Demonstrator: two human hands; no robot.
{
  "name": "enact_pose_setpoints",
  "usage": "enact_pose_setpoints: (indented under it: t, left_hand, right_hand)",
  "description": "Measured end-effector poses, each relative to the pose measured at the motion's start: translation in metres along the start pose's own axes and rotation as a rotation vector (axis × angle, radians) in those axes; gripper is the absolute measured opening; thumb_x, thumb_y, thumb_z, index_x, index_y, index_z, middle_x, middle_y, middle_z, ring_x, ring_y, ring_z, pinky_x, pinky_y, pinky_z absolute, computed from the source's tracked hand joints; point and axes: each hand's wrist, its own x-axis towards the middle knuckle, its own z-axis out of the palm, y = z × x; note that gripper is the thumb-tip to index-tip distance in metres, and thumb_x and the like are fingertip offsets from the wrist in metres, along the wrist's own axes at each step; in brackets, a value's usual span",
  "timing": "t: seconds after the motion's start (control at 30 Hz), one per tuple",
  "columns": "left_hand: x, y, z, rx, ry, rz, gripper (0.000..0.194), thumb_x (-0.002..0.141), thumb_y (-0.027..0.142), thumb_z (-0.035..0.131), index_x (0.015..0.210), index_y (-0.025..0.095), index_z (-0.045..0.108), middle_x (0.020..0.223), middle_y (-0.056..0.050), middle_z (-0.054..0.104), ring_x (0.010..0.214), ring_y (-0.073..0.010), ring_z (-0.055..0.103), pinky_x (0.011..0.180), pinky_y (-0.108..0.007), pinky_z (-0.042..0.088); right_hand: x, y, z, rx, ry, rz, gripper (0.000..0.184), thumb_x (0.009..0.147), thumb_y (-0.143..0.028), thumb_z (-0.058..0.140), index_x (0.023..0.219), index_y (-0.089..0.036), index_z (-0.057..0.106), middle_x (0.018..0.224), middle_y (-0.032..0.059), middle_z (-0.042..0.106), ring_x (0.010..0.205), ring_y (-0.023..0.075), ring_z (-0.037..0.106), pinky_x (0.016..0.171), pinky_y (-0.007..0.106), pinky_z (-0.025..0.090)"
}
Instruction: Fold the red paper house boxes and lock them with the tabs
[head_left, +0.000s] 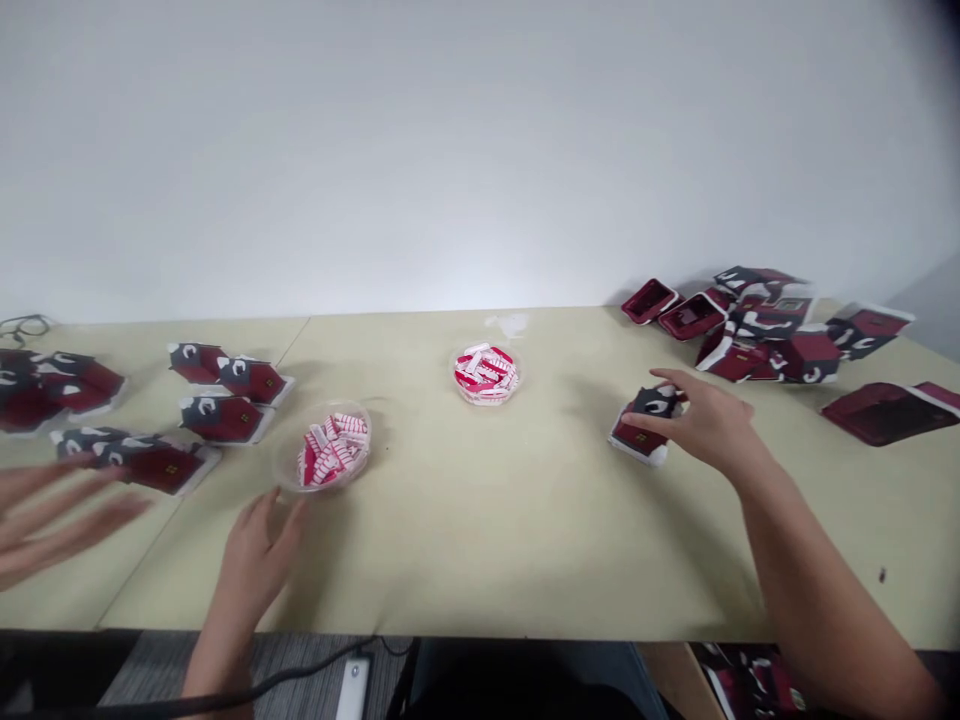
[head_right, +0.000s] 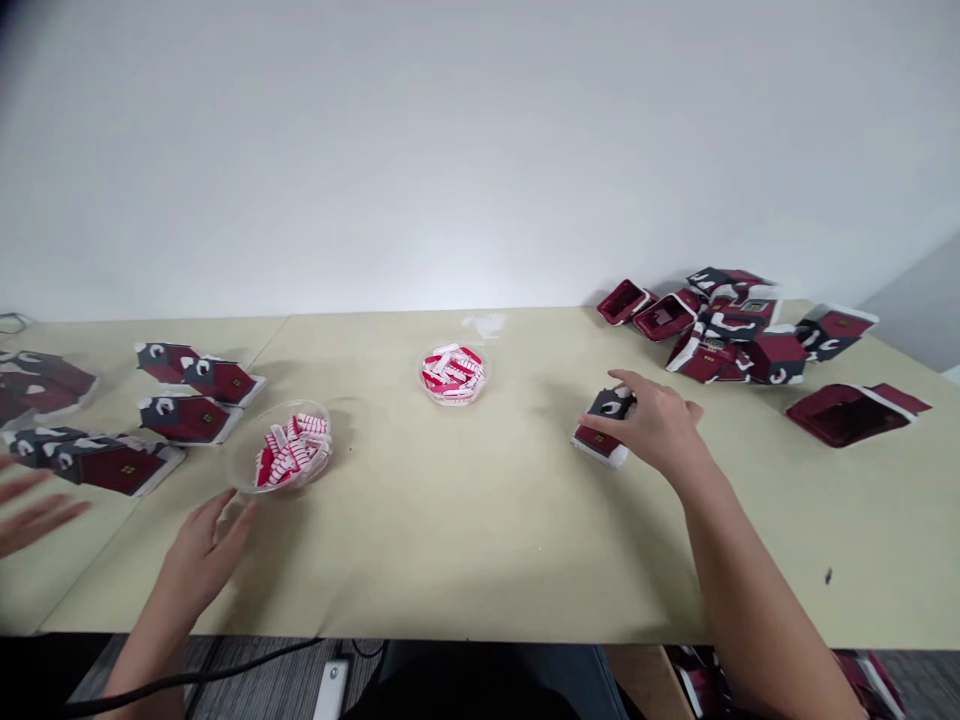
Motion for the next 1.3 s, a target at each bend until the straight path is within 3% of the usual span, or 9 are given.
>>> enact_pose_setpoints:
  t: [0.2, 0.33, 0.57, 0.7, 0.83, 0.97, 1.07, 1.17, 1.3]
  left_hand:
    - [0.012, 0.031, 0.008, -0.344, -0.141, -0.241, 0.062, 0.065, 0.051, 0.066, 0.115, 0.016, 0.059, 0.095, -0.008, 0.067, 0.075, -0.0227, 0.067, 0.065, -0.033, 0.055]
    - [0.026, 0.060, 0.026, -0.592, -0.255, -0.304, 0.061, 0.062, 0.037, 0.073, 0.117, 0.016, 0.057, 0.096, -0.006, 0.067, 0.073, -0.0190, 0.068, 0.067, -0.031, 0.056]
    - [0.068, 0.115, 0.080, -0.845, -0.406, -0.309, 0.040, 0.070, 0.035, 0.075, 0.102, 0.015, 0.063, 0.110, -0.009, 0.068, 0.083, -0.0189, 0.070, 0.083, -0.033, 0.058]
    - [0.078, 0.143, 0.119, -0.874, -0.385, -0.284, 0.032, 0.078, 0.027, 0.070, 0.106, 0.015, 0.057, 0.109, -0.011, 0.069, 0.089, -0.0178, 0.069, 0.088, -0.033, 0.056]
    - [0.077, 0.162, 0.146, -0.883, -0.394, -0.253, 0.037, 0.083, 0.027, 0.068, 0.115, 0.017, 0.053, 0.124, -0.011, 0.064, 0.095, -0.0158, 0.068, 0.092, -0.031, 0.055]
    - [0.072, 0.167, 0.152, -0.822, -0.493, -0.227, 0.048, 0.079, 0.035, 0.073, 0.120, 0.018, 0.055, 0.136, -0.013, 0.057, 0.092, -0.0181, 0.069, 0.090, -0.034, 0.056]
    - [0.059, 0.165, 0.149, -0.704, -0.549, -0.208, 0.056, 0.073, 0.041, 0.077, 0.119, 0.015, 0.059, 0.133, -0.016, 0.056, 0.085, -0.0208, 0.069, 0.086, -0.038, 0.057]
    - [0.035, 0.163, 0.143, -0.585, -0.613, -0.060, 0.064, 0.066, 0.045, 0.082, 0.120, 0.016, 0.061, 0.127, -0.016, 0.059, 0.085, -0.0231, 0.067, 0.083, -0.042, 0.057]
    - [0.001, 0.162, 0.134, -0.436, -0.697, 0.439, 0.090, 0.062, 0.050, 0.084, 0.140, 0.024, 0.047, 0.142, -0.016, 0.048, 0.118, -0.0322, 0.057, 0.094, -0.047, 0.053]
  right_hand:
    - [0.005, -0.007, 0.027, 0.180, 0.228, -0.086, 0.086, 0.068, -0.077, 0.062, 0.134, -0.023, 0.049, 0.124, 0.0131, 0.064, 0.101, 0.0308, 0.062, 0.090, 0.046, 0.038]
    - [-0.003, -0.008, 0.046, 0.226, 0.337, -0.120, 0.081, 0.069, -0.071, 0.067, 0.132, -0.023, 0.049, 0.127, 0.0149, 0.060, 0.112, 0.0341, 0.057, 0.095, 0.050, 0.037]
    - [-0.003, 0.001, 0.064, 0.337, 0.424, -0.171, 0.075, 0.070, -0.060, 0.073, 0.131, -0.022, 0.050, 0.127, 0.0141, 0.059, 0.112, 0.0332, 0.056, 0.099, 0.054, 0.038]
    - [-0.002, 0.003, 0.065, 0.370, 0.440, -0.203, 0.071, 0.071, -0.057, 0.074, 0.128, -0.021, 0.052, 0.124, 0.0141, 0.061, 0.112, 0.0329, 0.056, 0.098, 0.053, 0.040]
    - [-0.003, 0.003, 0.064, 0.397, 0.443, -0.207, 0.069, 0.072, -0.056, 0.074, 0.128, -0.021, 0.054, 0.122, 0.0136, 0.062, 0.110, 0.0323, 0.057, 0.093, 0.051, 0.045]
    - [-0.008, -0.003, 0.060, 0.411, 0.409, -0.210, 0.069, 0.073, -0.057, 0.073, 0.129, -0.022, 0.055, 0.120, 0.0131, 0.064, 0.104, 0.0315, 0.059, 0.087, 0.049, 0.049]
    - [-0.019, -0.020, 0.053, 0.424, 0.321, -0.309, 0.065, 0.076, -0.056, 0.072, 0.130, -0.022, 0.056, 0.119, 0.0135, 0.066, 0.100, 0.0310, 0.062, 0.086, 0.048, 0.050]
    - [-0.035, -0.048, 0.046, 0.531, 0.138, -0.495, 0.067, 0.081, -0.054, 0.068, 0.139, -0.024, 0.049, 0.128, 0.0145, 0.063, 0.104, 0.0301, 0.064, 0.088, 0.046, 0.051]
    - [-0.035, -0.084, 0.048, 0.765, -0.103, -0.655, 0.053, 0.094, -0.044, 0.055, 0.144, -0.028, 0.044, 0.135, 0.0105, 0.061, 0.111, 0.0238, 0.065, 0.091, 0.039, 0.051]
